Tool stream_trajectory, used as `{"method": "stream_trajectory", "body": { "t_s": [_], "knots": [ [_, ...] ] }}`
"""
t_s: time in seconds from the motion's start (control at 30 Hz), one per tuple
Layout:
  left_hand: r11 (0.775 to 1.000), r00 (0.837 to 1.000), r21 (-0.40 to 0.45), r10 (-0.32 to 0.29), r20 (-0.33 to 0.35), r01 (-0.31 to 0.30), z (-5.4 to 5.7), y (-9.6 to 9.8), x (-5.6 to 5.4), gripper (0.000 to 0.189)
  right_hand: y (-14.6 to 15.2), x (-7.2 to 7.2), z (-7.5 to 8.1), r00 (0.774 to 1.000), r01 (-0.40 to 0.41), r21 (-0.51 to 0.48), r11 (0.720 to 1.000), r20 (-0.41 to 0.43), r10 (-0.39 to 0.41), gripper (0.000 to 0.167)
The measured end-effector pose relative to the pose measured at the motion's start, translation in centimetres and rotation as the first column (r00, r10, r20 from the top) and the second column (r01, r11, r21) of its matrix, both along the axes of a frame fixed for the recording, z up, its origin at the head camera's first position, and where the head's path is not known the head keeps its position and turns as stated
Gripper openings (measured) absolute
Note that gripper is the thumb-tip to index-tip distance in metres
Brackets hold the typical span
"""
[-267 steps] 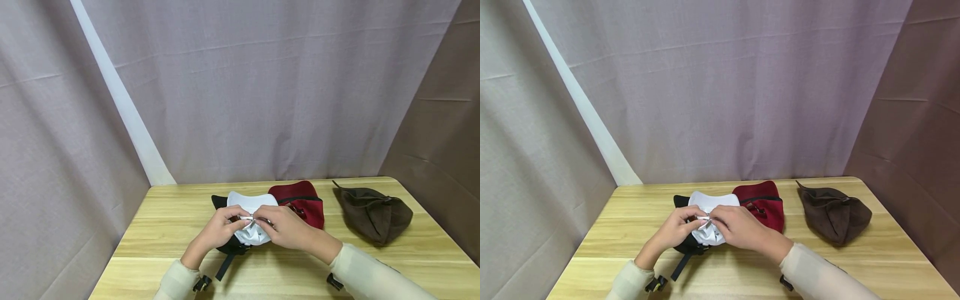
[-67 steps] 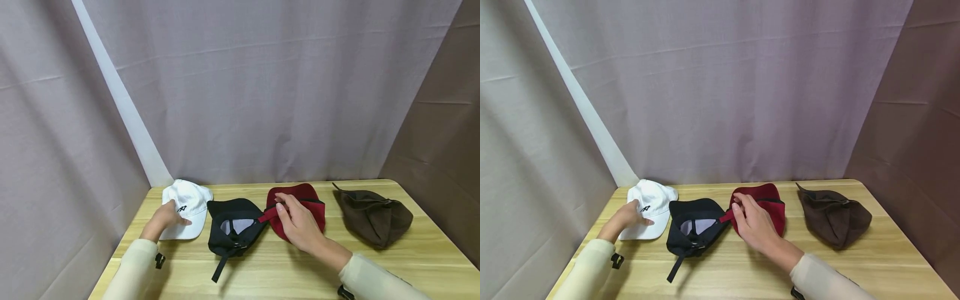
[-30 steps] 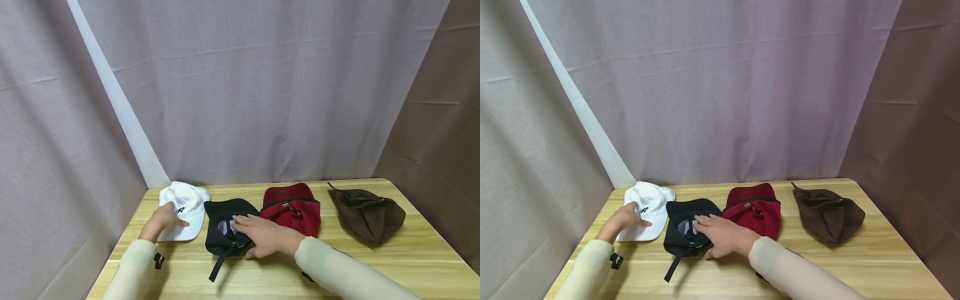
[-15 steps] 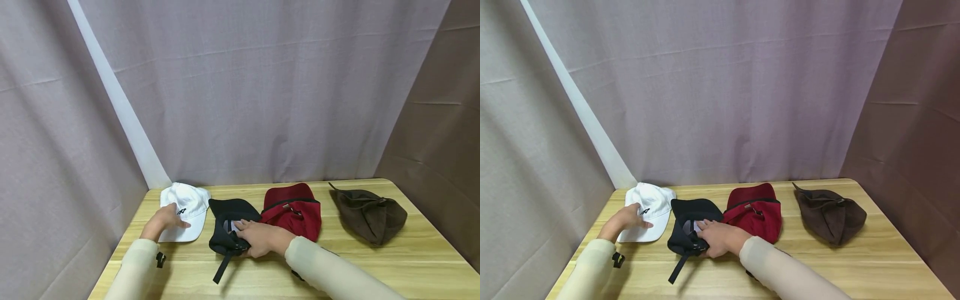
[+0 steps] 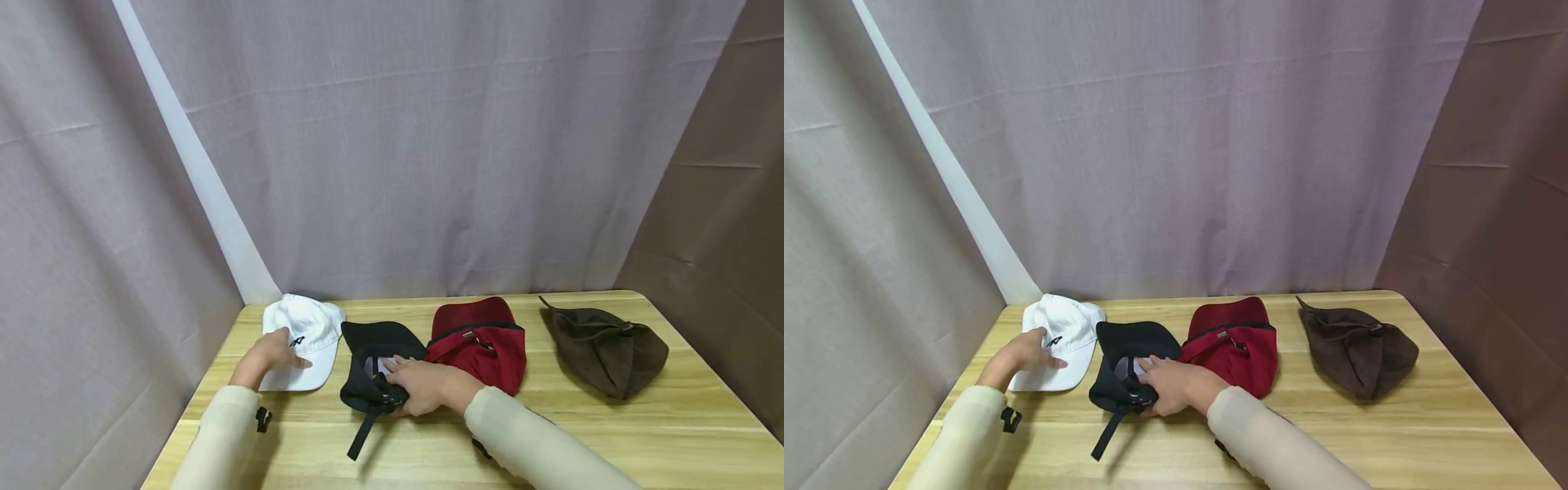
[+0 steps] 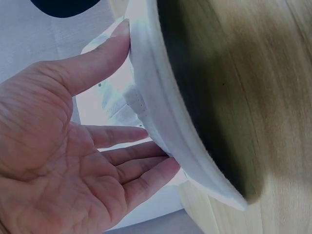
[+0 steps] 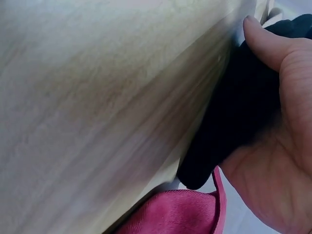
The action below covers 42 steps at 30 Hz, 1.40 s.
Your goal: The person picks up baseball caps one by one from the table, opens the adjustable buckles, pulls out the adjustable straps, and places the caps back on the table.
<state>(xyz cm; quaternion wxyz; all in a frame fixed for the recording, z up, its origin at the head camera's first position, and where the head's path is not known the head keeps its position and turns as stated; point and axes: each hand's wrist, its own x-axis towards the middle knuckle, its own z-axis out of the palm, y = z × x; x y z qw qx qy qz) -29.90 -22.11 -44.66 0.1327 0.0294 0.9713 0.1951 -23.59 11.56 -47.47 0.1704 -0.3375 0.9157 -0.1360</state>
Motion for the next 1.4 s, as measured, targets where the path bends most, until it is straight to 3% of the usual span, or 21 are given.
{"method": "stream_trajectory", "body": {
  "t_s": [0.33, 0.47, 0.57, 0.63, 0.8, 0.93, 1.07, 1.13, 1.23, 1.3, 1.4],
  "knots": [
    [1.000, 1.000, 0.024, -0.004, -0.005, 0.005, 0.3, 0.2, -0.1, 0.105, 0.7, -0.4, -0.3, 0.999, -0.013, -0.074, 0.997, 0.037, 0.016, 0.074],
    [0.999, 1.000, 0.049, 0.012, -0.027, -0.010, 0.2, 0.5, 0.1, 0.103, 1.4, -0.5, -0.6, 0.998, -0.055, -0.153, 0.987, 0.027, 0.060, 0.056],
    [0.999, 0.994, 0.017, 0.039, -0.101, -0.038, 0.4, 0.6, 0.5, 0.093, 1.7, -0.5, -0.7, 0.994, -0.108, -0.207, 0.972, -0.003, 0.110, 0.034],
    [0.997, 0.984, -0.041, 0.056, -0.171, -0.064, 0.7, 0.7, 0.7, 0.088, 1.9, -0.4, -0.7, 0.990, -0.137, -0.240, 0.961, -0.011, 0.138, 0.026],
    [0.990, 0.957, -0.118, 0.042, -0.287, -0.079, 2.1, 1.4, 1.0, 0.086, 2.9, 0.0, 0.0, 0.992, -0.123, -0.348, 0.930, -0.024, 0.122, 0.030],
    [0.998, 0.937, -0.063, -0.012, -0.350, -0.011, 2.8, 2.4, 1.3, 0.080, 3.5, 0.1, 1.0, 0.998, -0.061, -0.443, 0.894, -0.044, 0.046, 0.023],
    [0.993, 0.887, 0.051, -0.075, -0.456, 0.110, 2.9, 4.0, 1.7, 0.064, 4.0, 0.2, 1.8, 0.999, 0.038, -0.531, 0.846, 0.004, -0.042, 0.019],
    [0.973, 0.854, 0.119, -0.110, -0.509, 0.196, 3.0, 5.0, 1.9, 0.054, 4.0, 0.3, 2.1, 0.997, 0.078, -0.566, 0.821, 0.024, -0.079, 0.018],
    [0.915, 0.809, 0.222, -0.159, -0.566, 0.336, 3.4, 6.4, 2.3, 0.040, 4.1, 0.5, 2.7, 0.994, 0.103, -0.612, 0.784, 0.031, -0.107, 0.016],
    [0.857, 0.791, 0.294, -0.190, -0.582, 0.422, 3.9, 7.3, 2.6, 0.036, 4.1, 0.7, 3.1, 0.992, 0.114, -0.638, 0.762, 0.032, -0.122, 0.014],
    [0.752, 0.788, 0.397, -0.256, -0.560, 0.526, 4.9, 8.7, 3.1, 0.043, 4.3, 0.7, 3.9, 0.989, 0.133, -0.671, 0.729, 0.040, -0.144, 0.014]
  ]
}}
